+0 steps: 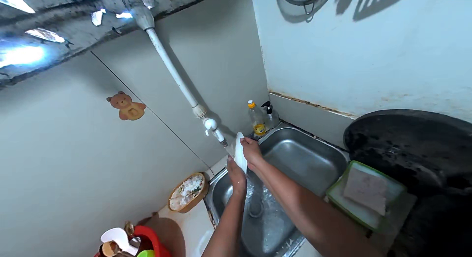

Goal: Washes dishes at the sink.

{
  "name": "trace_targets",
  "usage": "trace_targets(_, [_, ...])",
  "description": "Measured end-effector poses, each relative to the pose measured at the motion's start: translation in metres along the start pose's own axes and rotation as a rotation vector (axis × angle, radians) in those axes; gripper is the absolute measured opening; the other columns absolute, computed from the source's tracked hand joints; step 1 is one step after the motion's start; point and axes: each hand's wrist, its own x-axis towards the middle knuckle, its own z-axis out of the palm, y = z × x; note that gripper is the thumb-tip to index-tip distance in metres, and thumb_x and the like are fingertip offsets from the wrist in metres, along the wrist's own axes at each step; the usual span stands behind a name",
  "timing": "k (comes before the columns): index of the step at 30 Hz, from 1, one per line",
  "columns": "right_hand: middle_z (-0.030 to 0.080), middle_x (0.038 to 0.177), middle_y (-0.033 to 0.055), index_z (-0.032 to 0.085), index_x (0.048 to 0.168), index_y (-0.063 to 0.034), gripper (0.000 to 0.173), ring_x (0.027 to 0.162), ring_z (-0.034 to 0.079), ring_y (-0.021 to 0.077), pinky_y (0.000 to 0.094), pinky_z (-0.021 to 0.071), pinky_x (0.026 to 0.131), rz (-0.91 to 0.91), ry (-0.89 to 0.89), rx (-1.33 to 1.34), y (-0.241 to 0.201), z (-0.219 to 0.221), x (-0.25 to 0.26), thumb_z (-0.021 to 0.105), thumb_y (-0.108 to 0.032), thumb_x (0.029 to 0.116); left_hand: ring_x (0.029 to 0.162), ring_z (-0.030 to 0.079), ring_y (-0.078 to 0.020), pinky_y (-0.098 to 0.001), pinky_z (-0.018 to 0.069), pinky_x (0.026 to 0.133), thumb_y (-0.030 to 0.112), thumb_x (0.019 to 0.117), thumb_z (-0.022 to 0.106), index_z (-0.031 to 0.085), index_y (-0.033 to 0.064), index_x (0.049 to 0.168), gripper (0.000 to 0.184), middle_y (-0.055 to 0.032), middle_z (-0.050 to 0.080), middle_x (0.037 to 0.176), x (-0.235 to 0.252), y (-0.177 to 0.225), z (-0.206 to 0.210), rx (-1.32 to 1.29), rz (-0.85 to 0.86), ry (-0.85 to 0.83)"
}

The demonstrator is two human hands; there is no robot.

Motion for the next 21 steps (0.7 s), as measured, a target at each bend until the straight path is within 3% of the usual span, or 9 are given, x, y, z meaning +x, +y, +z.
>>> trace_targets(3, [0.067,0.122,0.0213,0.063,0.134,-0.0028,0.037,0.113,0.064,0.0331,0.0549,0.0495,0.098,-0.003,-0.063,-0.220,0.006,0.008,0.002,0.044,-0.024,0.1115,0.124,0.057,-0.0279,-0.0519,0.0477,0.101,0.043,0.1121,0.027,0.041,0.0098,0.153,0.055,-0.0170,0.056,0.141,-0.005,0.015,-0.001,-0.022,0.005,-0.144])
trace_targets(6, [0.067,0.127,0.0222,0.065,0.133,-0.0047,0.045,0.122,0.062,0.0373,0.0615,0.0459,0.103,-0.039,-0.257,-0.510,0.011,0.008,-0.005,0.041,-0.035,0.1116,0.085,0.063,-0.0112,-0.0332,0.0543,0.070,0.059,0.1085,0.017,0.055,0.0165,0.130,0.061,-0.0022,0.066,0.101,-0.011,0.043,-0.001,-0.235,-0.126,-0.189])
trace_targets(8, [0.065,0.128,0.0266,0.065,0.131,-0.0003,0.050,0.124,0.060,0.0416,0.0638,0.0435,0.106,-0.122,-0.452,-0.682,0.015,0.001,-0.014,0.034,-0.036,0.1130,0.069,0.061,-0.0111,-0.0299,0.0508,0.056,0.067,0.1047,0.013,0.057,0.0146,0.116,0.069,-0.0017,0.063,0.084,-0.007,0.057,-0.008,-0.352,-0.255,-0.100])
trace_targets(11, [0.058,0.146,0.0208,0.057,0.145,-0.0045,0.054,0.140,0.051,0.0375,0.0640,0.0311,0.117,-0.257,-0.746,-1.008,0.019,-0.024,-0.020,0.029,-0.038,0.1141,0.082,0.063,-0.0243,-0.0443,0.0535,0.067,0.064,0.1065,0.015,0.053,0.0055,0.131,0.073,-0.0144,0.063,0.099,0.004,0.051,-0.028,-0.362,-0.333,0.196])
trace_targets(13, [0.032,0.168,0.0096,0.042,0.159,-0.0187,0.053,0.158,0.022,0.0334,0.0701,0.0074,0.123,-0.286,-0.773,-1.273,0.025,-0.042,-0.009,0.032,-0.042,0.1129,0.113,0.063,-0.0356,-0.0573,0.0543,0.089,0.062,0.1074,0.018,0.045,0.0053,0.147,0.074,-0.0240,0.060,0.131,0.002,0.040,-0.039,-0.389,-0.319,0.226])
trace_targets(15, [0.013,0.173,0.0148,0.030,0.164,-0.0163,0.062,0.160,0.003,0.0380,0.0752,-0.0063,0.119,-0.281,-0.633,-1.391,0.036,-0.047,0.007,0.038,-0.047,0.1104,0.102,0.065,-0.0319,-0.0508,0.0563,0.078,0.065,0.1058,0.017,0.047,0.0087,0.145,0.075,-0.0222,0.062,0.125,-0.015,0.036,-0.030,-0.340,-0.387,0.183])
trace_targets(17, [0.003,0.174,0.0166,0.021,0.165,-0.0083,0.068,0.160,-0.003,0.0382,0.0747,-0.0070,0.119,-0.289,-0.560,-1.416,0.044,-0.035,0.009,0.036,-0.046,0.1108,0.077,0.065,-0.0269,-0.0423,0.0542,0.058,0.070,0.1024,0.013,0.053,0.0103,0.136,0.079,-0.0187,0.066,0.102,-0.024,0.031,-0.013,-0.332,-0.458,0.136])
trace_targets(18, [0.004,0.174,0.0163,0.020,0.165,-0.0048,0.066,0.161,-0.002,0.0372,0.0733,-0.0045,0.121,-0.289,-0.593,-1.389,0.044,-0.028,0.004,0.033,-0.042,0.1120,0.075,0.064,-0.0254,-0.0411,0.0532,0.056,0.070,0.1027,0.013,0.055,0.0096,0.131,0.079,-0.0173,0.066,0.098,-0.024,0.029,-0.008,-0.350,-0.456,0.134])
trace_targets(21, [0.012,0.174,0.0079,0.022,0.166,-0.0135,0.058,0.161,0.004,0.0328,0.0687,-0.0005,0.124,-0.265,-0.832,-1.384,0.035,-0.030,-0.015,0.026,-0.039,0.1137,0.101,0.063,-0.0300,-0.0501,0.0540,0.081,0.061,0.1079,0.018,0.051,0.0053,0.139,0.072,-0.0202,0.062,0.119,-0.017,0.020,-0.023,-0.428,-0.406,0.204])
